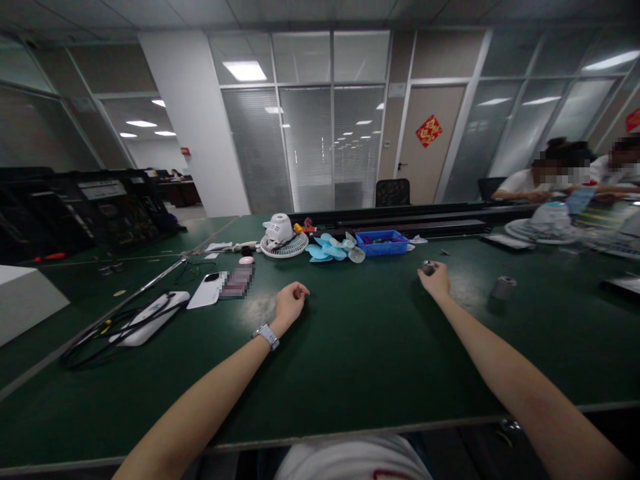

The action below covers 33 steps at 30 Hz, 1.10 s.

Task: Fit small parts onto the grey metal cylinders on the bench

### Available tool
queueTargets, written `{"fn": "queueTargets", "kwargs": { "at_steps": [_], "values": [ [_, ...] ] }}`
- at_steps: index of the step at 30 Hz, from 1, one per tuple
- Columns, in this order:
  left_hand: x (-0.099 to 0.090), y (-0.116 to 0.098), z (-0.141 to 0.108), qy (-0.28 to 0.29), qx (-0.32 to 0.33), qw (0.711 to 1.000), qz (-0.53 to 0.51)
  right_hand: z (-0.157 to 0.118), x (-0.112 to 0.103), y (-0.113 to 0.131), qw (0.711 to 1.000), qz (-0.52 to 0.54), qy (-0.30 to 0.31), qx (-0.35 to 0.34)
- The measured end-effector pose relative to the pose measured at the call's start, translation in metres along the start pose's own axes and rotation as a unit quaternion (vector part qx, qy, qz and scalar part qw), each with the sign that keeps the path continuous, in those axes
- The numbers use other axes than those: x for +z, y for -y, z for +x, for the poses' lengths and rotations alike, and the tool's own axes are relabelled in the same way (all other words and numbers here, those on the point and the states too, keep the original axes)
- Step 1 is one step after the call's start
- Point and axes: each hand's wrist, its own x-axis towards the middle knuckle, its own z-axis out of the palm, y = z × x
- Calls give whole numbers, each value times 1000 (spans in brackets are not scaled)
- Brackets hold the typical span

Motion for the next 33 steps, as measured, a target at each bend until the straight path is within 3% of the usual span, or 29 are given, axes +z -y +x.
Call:
{"fn": "queueTargets", "kwargs": {
  "at_steps": [7,26,33],
  "values": [
    [0,3,0,-55,9,998,-14,0,0,-1,999,-36,17,4],
    [6,17,3,-49,3,999,-18,-5,-6,6,997,-56,43,14],
    [2,11,1,-58,4,998,-9,-12,-15,16,996,-68,52,5]
  ]
}}
